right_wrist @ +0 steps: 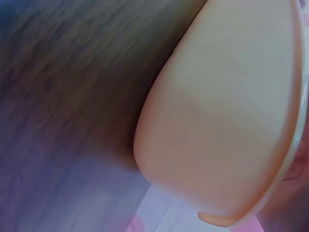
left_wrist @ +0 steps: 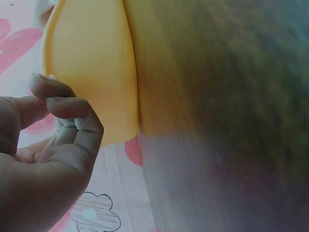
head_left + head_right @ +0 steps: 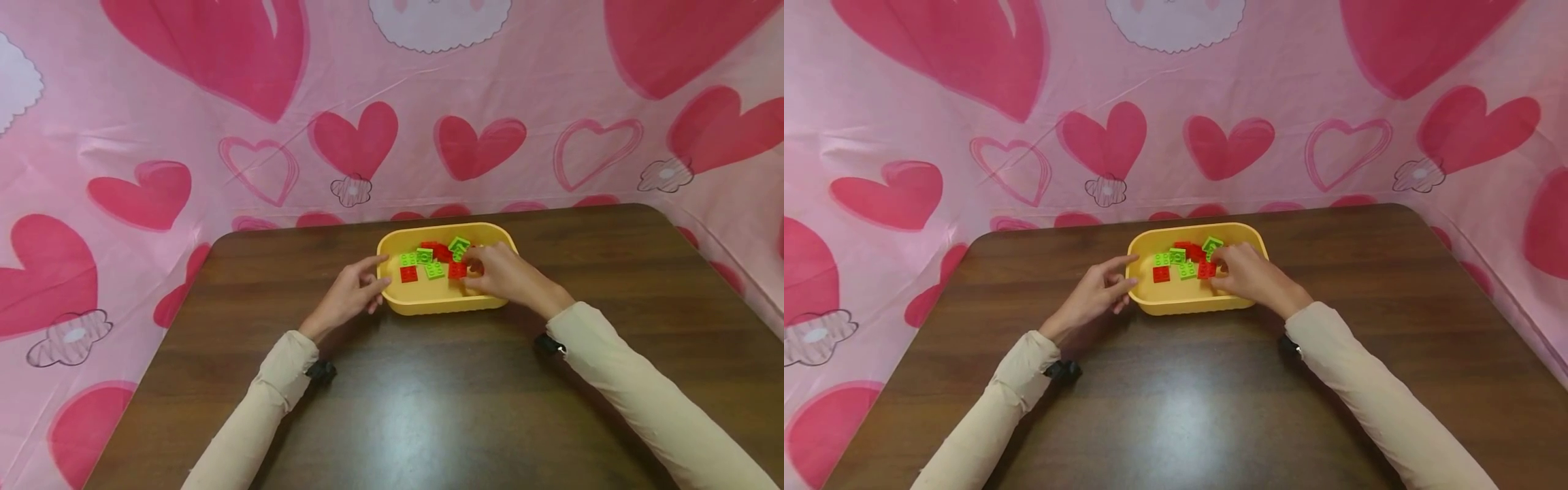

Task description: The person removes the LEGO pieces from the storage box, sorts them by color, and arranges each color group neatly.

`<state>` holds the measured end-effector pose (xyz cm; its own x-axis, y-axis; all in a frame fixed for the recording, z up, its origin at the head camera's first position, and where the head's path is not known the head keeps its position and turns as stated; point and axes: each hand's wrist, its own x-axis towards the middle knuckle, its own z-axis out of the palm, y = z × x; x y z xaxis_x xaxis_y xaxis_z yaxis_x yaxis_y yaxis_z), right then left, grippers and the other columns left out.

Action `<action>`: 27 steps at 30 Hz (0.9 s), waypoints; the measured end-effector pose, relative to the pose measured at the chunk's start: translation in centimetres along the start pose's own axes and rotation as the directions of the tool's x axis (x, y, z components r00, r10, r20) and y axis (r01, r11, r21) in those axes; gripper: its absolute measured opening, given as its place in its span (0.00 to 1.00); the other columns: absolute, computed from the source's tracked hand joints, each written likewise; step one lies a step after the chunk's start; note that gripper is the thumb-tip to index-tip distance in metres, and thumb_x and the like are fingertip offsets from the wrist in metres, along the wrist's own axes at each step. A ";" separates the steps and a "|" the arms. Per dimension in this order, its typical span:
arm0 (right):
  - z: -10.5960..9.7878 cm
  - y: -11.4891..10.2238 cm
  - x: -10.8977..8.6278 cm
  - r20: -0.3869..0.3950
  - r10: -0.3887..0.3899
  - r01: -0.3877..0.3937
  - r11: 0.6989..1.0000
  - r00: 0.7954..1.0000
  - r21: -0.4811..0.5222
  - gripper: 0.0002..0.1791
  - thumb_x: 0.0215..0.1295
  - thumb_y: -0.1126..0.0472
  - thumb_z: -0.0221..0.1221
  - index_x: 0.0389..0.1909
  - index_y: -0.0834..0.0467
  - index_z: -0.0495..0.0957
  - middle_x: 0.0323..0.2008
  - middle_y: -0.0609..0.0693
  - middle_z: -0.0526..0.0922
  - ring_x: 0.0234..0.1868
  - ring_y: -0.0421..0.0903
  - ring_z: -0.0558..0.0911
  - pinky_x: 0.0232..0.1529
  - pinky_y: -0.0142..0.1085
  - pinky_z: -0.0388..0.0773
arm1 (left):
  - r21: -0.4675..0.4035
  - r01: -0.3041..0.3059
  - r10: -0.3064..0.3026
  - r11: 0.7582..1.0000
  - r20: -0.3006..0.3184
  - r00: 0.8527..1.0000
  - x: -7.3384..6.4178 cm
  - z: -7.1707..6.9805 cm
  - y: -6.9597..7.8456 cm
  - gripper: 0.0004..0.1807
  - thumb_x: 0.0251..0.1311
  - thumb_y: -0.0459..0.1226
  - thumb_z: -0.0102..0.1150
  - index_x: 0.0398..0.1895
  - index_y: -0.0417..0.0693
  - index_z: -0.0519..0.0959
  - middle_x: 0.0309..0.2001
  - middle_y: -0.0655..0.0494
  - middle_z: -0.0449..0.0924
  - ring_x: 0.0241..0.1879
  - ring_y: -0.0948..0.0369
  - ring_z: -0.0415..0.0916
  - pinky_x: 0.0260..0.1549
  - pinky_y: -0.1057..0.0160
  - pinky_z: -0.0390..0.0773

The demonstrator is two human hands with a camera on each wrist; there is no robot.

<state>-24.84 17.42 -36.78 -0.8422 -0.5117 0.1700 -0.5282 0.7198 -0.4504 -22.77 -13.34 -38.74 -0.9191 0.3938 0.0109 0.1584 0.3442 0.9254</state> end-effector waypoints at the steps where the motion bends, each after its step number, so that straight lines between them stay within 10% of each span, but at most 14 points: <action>1: 0.0 0.0 -0.1 -0.001 0.000 0.000 1.000 1.000 0.001 0.17 0.55 0.59 0.72 0.44 0.63 0.85 0.30 0.51 0.84 0.26 0.44 0.76 0.28 0.33 0.78 | 0.001 -0.010 0.010 1.000 -0.003 1.000 0.0 0.0 0.0 0.28 0.68 0.32 0.59 0.70 0.39 0.67 0.22 0.44 0.76 0.16 0.57 0.71 0.18 0.64 0.75; 27: -1.2 -1.7 -2.0 -0.059 -0.007 0.011 0.998 0.998 0.061 0.21 0.54 0.62 0.73 0.49 0.64 0.82 0.38 0.53 0.85 0.36 0.48 0.79 0.42 0.43 0.83 | -0.023 0.001 -0.001 1.000 0.001 1.000 0.4 0.0 -0.3 0.25 0.69 0.29 0.56 0.68 0.34 0.67 0.22 0.41 0.76 0.16 0.56 0.71 0.18 0.62 0.75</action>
<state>-22.41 17.76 -35.31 -0.8433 -0.4884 0.2242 -0.5297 0.6845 -0.5009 -23.23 -13.31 -39.01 -0.9189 0.3944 0.0098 0.1493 0.3247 0.9340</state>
